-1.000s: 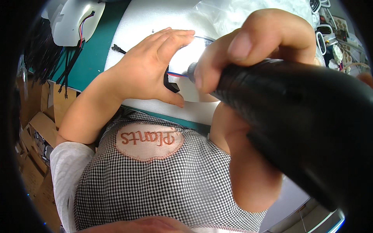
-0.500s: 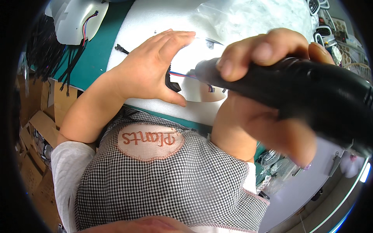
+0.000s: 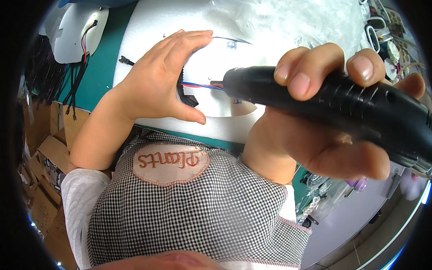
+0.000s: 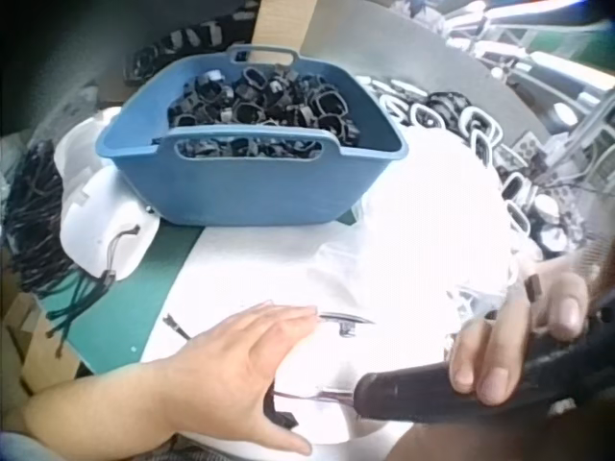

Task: The person assembles electronic housing components by securing a circuit board and wiring inside a plastic housing with mounting screws and plastic rings, using an electric screwdriver.

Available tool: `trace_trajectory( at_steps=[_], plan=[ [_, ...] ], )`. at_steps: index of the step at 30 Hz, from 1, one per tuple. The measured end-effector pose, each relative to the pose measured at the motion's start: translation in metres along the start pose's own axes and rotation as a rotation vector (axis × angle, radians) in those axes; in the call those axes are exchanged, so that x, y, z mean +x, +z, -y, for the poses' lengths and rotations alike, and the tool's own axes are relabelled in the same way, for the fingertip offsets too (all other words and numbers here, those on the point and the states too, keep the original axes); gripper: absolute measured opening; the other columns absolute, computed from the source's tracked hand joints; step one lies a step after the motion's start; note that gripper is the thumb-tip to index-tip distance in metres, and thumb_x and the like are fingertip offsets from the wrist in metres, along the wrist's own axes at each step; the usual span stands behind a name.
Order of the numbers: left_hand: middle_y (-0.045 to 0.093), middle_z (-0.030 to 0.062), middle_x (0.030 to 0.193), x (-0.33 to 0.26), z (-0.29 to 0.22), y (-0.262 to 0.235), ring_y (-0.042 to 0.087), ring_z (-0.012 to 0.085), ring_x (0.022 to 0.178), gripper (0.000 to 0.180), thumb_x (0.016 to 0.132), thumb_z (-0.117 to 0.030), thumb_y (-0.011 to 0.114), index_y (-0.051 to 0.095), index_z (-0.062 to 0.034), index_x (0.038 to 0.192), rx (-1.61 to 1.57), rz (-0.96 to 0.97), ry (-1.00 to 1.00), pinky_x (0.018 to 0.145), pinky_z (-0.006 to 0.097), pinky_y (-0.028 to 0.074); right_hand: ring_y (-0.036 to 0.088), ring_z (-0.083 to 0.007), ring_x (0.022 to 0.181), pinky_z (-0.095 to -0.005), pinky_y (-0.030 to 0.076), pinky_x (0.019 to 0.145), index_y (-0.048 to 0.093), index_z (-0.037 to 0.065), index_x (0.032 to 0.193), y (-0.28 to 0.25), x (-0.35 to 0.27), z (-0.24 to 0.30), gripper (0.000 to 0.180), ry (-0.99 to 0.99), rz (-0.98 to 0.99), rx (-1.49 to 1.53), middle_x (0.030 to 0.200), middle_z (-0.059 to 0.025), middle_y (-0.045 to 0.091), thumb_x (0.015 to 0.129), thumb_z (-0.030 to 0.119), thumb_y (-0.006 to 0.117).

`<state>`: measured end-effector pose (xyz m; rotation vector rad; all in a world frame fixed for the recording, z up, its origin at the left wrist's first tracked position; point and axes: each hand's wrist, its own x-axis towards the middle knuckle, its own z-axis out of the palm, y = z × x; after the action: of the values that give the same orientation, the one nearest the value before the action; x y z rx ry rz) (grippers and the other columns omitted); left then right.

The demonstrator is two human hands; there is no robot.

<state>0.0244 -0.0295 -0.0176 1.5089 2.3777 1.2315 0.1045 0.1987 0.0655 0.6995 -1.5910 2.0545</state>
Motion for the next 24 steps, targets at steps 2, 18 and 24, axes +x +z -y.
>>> trace_trajectory(
  at_steps=[2, 18, 24],
  plan=[
    [0.051, 0.0149, 0.139, 0.000, 0.001, 0.001, 0.049, 0.0357, 0.127, 0.109, 0.048, -0.050, 0.089, 0.042, -0.0035, 0.136, -0.010, 0.002, -0.002, 0.112, 0.048, 0.034, 0.060, -0.0193, 0.081, -0.0369, 0.046, 0.069, 0.042, 0.020, 0.135, -0.001, -0.002, 0.003, 0.068, 0.031, 0.019, 0.006, 0.114, -0.0098, 0.059, 0.085, 0.061, 0.064],
    [0.052, 0.0146, 0.138, 0.002, -0.002, 0.000, 0.050, 0.0350, 0.127, 0.111, 0.046, -0.049, 0.090, 0.042, -0.0036, 0.136, -0.002, 0.008, -0.004, 0.113, 0.047, 0.034, 0.060, -0.0203, 0.081, -0.0384, 0.049, 0.072, 0.029, 0.025, 0.145, -0.006, 0.001, 0.007, 0.073, -0.022, 0.211, -0.152, 0.113, -0.0113, 0.057, 0.089, 0.061, 0.058],
    [0.051, 0.0146, 0.138, 0.002, -0.001, 0.000, 0.049, 0.0350, 0.127, 0.111, 0.046, -0.046, 0.091, 0.042, -0.0038, 0.136, -0.009, 0.009, -0.003, 0.113, 0.047, 0.034, 0.060, -0.0213, 0.083, -0.0391, 0.048, 0.074, 0.032, 0.025, 0.143, 0.005, 0.001, 0.002, 0.074, 0.019, 0.091, -0.102, 0.114, -0.0107, 0.057, 0.087, 0.065, 0.058]
  ],
)
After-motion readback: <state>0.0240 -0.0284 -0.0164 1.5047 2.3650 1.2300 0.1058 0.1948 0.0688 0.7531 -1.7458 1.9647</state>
